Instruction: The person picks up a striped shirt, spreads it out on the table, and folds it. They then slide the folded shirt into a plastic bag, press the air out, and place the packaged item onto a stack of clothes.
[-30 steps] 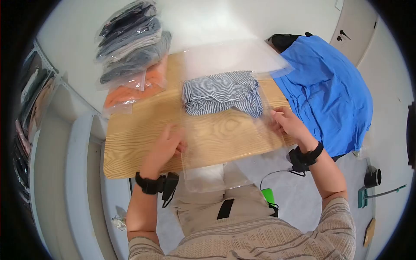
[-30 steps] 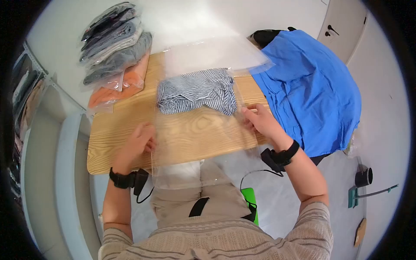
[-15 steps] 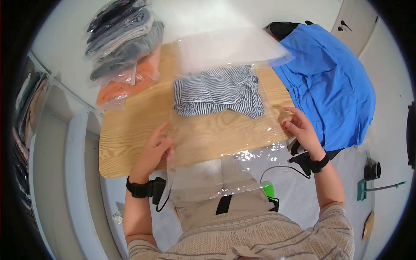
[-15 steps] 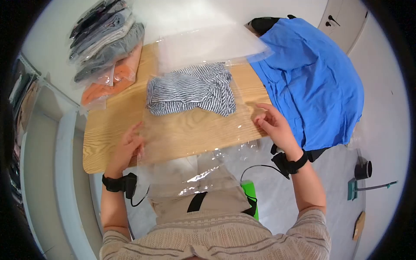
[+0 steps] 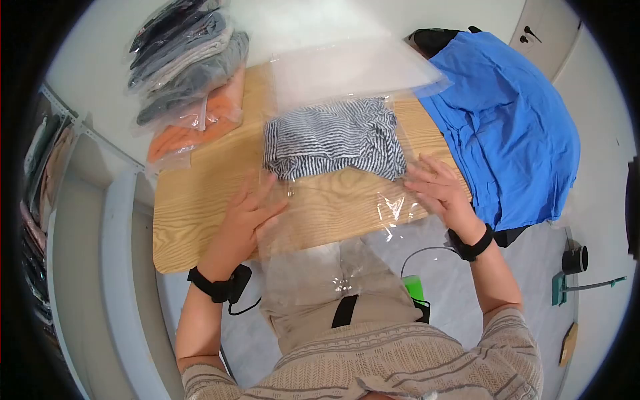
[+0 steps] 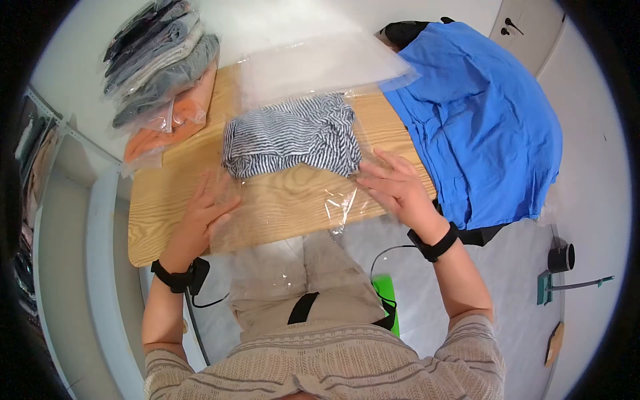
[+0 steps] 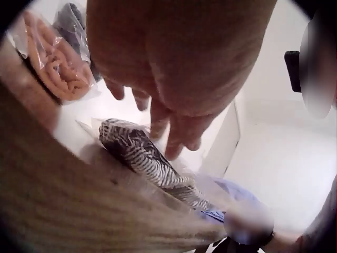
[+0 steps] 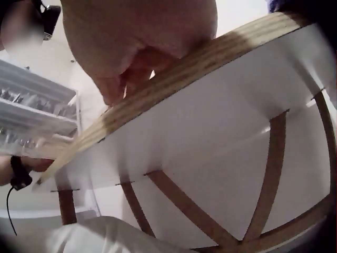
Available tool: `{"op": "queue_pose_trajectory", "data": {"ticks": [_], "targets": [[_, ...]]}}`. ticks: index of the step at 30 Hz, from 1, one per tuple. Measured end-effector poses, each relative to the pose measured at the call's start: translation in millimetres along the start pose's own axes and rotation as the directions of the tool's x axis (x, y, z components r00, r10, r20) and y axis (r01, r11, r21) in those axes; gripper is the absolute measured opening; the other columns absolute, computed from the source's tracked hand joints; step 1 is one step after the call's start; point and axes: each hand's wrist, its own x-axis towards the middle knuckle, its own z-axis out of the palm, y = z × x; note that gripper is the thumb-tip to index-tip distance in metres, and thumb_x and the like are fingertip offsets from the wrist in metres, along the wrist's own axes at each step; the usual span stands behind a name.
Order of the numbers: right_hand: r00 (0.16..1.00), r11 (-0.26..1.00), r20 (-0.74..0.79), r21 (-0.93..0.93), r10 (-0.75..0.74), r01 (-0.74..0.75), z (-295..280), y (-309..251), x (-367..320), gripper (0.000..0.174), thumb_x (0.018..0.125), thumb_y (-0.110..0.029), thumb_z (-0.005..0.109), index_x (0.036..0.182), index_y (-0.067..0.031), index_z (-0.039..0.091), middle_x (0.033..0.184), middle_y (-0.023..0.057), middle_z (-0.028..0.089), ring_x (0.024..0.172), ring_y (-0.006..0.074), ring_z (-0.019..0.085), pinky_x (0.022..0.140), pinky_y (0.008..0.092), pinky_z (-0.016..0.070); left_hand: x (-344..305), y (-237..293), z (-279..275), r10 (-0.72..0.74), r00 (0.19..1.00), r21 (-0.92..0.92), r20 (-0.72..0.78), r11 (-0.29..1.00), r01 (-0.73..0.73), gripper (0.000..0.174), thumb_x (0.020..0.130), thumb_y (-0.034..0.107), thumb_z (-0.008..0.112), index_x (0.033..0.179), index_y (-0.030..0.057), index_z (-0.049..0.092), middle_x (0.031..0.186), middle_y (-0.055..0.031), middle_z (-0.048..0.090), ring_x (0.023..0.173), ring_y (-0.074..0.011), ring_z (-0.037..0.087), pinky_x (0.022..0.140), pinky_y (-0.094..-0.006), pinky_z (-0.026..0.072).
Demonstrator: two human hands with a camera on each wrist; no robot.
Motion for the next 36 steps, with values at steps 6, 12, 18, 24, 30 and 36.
{"op": "queue_pose_trajectory", "data": {"ticks": [6,12,18,24,30,36], "targets": [[0.948,0.788,0.270,0.541,0.167,-0.293,-17,10,-13,0.019,0.090,-0.017,0.056,0.095,-0.0049,0.070,0.100,0.0063,0.067,0.119,0.0284,0.048,0.104,0.0404,0.0298,-14,11,-12,-0.098,0.965,-0.394,0.245,0.899,0.192,0.026,0.091,0.013,0.049,0.111,0.0060,0.063,0.120,-0.0137,0.059,0.120,-0.0294,0.050,0.100,-0.0350,0.0370],[0.892,0.685,0.210,0.578,0.400,-0.443,-1,6,-17,0.022,0.091,-0.014,0.052,0.083,0.0001,0.066,0.088,0.0077,0.065,0.094,0.0186,0.057,0.095,0.0342,0.0383,-15,6,8,-0.303,0.939,-0.356,0.161,0.870,0.341,0.023,0.090,0.013,0.047,0.098,0.0008,0.064,0.106,-0.0125,0.064,0.091,-0.0270,0.060,0.078,-0.0338,0.0469],[0.728,0.561,0.010,0.629,0.686,-0.538,23,-12,-11,0.036,0.094,-0.021,0.050,0.067,-0.0002,0.060,0.062,0.0027,0.060,0.057,0.0102,0.054,0.063,0.0255,0.0435,5,5,29,-0.568,0.800,-0.750,0.190,0.442,0.492,0.039,0.095,0.025,0.044,0.074,0.0002,0.065,0.068,-0.0074,0.066,0.069,-0.0157,0.061,0.067,-0.0258,0.0444],[0.569,0.471,-0.078,0.659,0.819,-0.587,32,-29,3,0.043,0.094,-0.022,0.052,0.057,-0.0013,0.053,0.051,0.0017,0.052,0.048,0.0077,0.049,0.048,0.0232,0.0370,13,12,38,-0.696,0.714,-0.729,0.070,0.453,0.514,0.037,0.094,0.022,0.048,0.067,-0.0003,0.060,0.061,-0.0083,0.062,0.055,-0.0127,0.057,0.054,-0.0243,0.0430],[0.503,0.409,-0.025,0.619,0.864,-0.670,25,-30,8,0.034,0.093,-0.020,0.054,0.067,0.0012,0.056,0.058,0.0024,0.054,0.052,0.0074,0.051,0.049,0.0232,0.0386,10,11,48,-0.731,0.681,-0.789,0.046,0.392,0.474,0.021,0.091,0.013,0.053,0.078,-0.0026,0.058,0.058,-0.0073,0.060,0.052,-0.0120,0.058,0.048,-0.0242,0.0440],[0.883,0.926,-0.299,0.222,0.361,-0.304,7,-86,48,0.027,0.088,-0.016,0.056,0.111,-0.0025,0.056,0.115,0.0151,0.057,0.107,0.0283,0.053,0.091,0.0388,0.0397,9,11,50,-0.749,0.659,-0.791,0.062,0.366,0.490,0.021,0.091,0.013,0.053,0.078,-0.0026,0.057,0.058,-0.0063,0.059,0.051,-0.0109,0.058,0.048,-0.0244,0.0435]]}}
